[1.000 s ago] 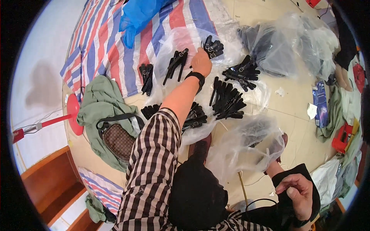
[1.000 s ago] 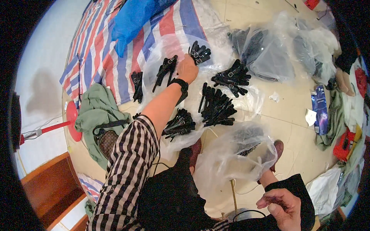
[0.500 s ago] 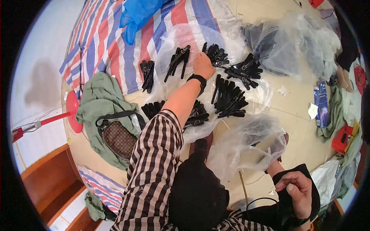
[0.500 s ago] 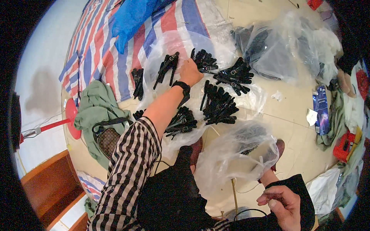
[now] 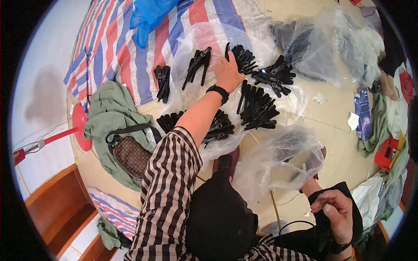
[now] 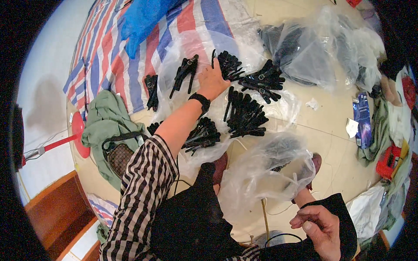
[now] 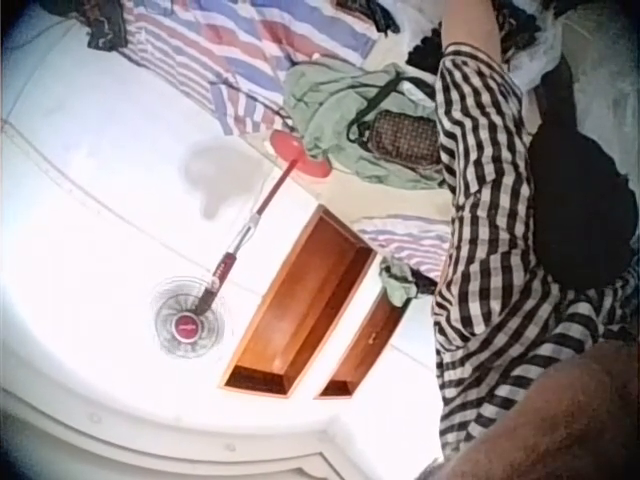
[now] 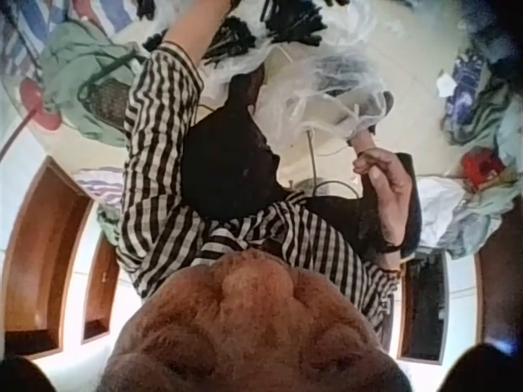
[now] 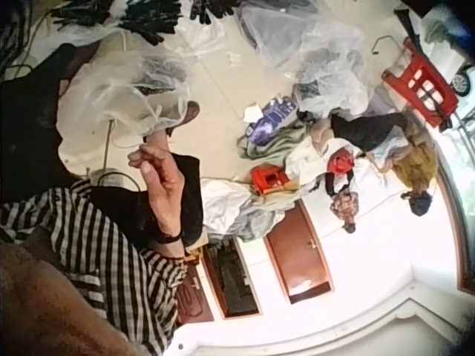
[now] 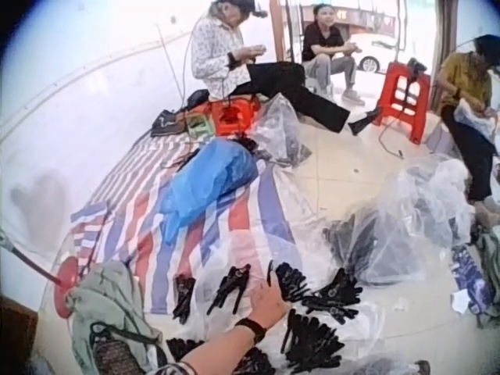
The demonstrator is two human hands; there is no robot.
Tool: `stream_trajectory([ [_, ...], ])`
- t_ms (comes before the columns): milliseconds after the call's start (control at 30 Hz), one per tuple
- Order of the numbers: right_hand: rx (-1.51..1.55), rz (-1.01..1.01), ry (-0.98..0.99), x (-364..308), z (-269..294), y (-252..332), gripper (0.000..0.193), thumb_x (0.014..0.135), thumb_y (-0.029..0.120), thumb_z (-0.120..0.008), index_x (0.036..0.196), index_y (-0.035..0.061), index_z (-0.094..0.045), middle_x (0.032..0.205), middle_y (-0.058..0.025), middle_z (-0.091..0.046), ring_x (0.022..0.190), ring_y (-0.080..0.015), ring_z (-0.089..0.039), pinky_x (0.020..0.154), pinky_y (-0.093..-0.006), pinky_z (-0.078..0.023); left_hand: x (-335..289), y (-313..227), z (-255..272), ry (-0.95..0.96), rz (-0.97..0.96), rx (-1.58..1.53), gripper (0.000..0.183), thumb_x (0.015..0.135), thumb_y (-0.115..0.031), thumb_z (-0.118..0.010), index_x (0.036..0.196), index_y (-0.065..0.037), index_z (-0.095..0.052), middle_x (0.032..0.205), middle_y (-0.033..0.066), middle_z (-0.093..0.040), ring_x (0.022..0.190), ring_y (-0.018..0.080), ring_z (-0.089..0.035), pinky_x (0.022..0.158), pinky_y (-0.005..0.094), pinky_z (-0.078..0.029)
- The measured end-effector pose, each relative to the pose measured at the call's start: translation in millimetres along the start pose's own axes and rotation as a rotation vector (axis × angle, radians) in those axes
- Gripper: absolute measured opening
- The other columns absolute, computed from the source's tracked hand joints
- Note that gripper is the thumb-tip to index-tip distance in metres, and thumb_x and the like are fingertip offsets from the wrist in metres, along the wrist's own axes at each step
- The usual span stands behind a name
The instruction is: Sorting and assembling small black components for shoe manufacturing on a floor workspace.
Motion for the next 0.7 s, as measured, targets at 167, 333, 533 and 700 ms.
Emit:
stream_trajectory([
  [167,0.006,-0.003,-0.005,-0.4,1.9,-1.1,0.031,0.085,0.024,-0.058,0.099,-0.0030,-0.053,0.078,-0.0122,-0.062,0.070,-0.0163,-0.060,0.069,-0.0274,-0.048,-3.0,-3.9,-3.3,-0.109,-0.126,0.082,0.084,0.067,-0.033,-0.068,0.131,0.005,-0.028,0.098,0.0185,-0.054,0.093,0.0328,-0.054,0.077,0.0431,-0.043],
  [333,0.003,-0.013,-0.003,1.4,1.8,-2.3,0.031,0.084,0.024,-0.059,0.099,-0.0030,-0.053,0.078,-0.0124,-0.063,0.071,-0.0164,-0.060,0.070,-0.0275,-0.048,2.7,-5.3,-14.2,-0.157,-0.186,0.238,0.078,0.070,-0.031,-0.067,0.127,0.009,-0.034,0.089,0.0146,-0.055,0.080,0.0262,-0.058,0.065,0.0389,-0.047],
  [533,0.018,-0.017,0.010,3.4,0.7,-4.6,0.032,0.084,0.024,-0.059,0.099,-0.0033,-0.053,0.079,-0.0124,-0.063,0.071,-0.0162,-0.060,0.069,-0.0271,-0.048,12.8,5.6,-18.5,-0.157,-0.156,0.279,0.074,0.071,-0.029,-0.067,0.127,0.008,-0.035,0.086,0.0144,-0.056,0.076,0.0279,-0.059,0.064,0.0383,-0.046],
  [700,0.052,-0.039,0.017,5.2,3.3,-15.5,0.031,0.084,0.024,-0.059,0.099,-0.0035,-0.053,0.079,-0.0121,-0.063,0.071,-0.0160,-0.060,0.069,-0.0267,-0.047,4.1,-0.8,-4.7,-0.135,-0.122,0.219,0.076,0.071,-0.032,-0.067,0.129,0.005,-0.034,0.088,0.0162,-0.056,0.082,0.0297,-0.057,0.071,0.0412,-0.043],
])
Point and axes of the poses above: each hand's wrist, its own x-axis towards the middle knuckle, its own z-axis out of the back of the hand, y = z × x, the point moved 8 cm from there along x, towards the middle knuckle
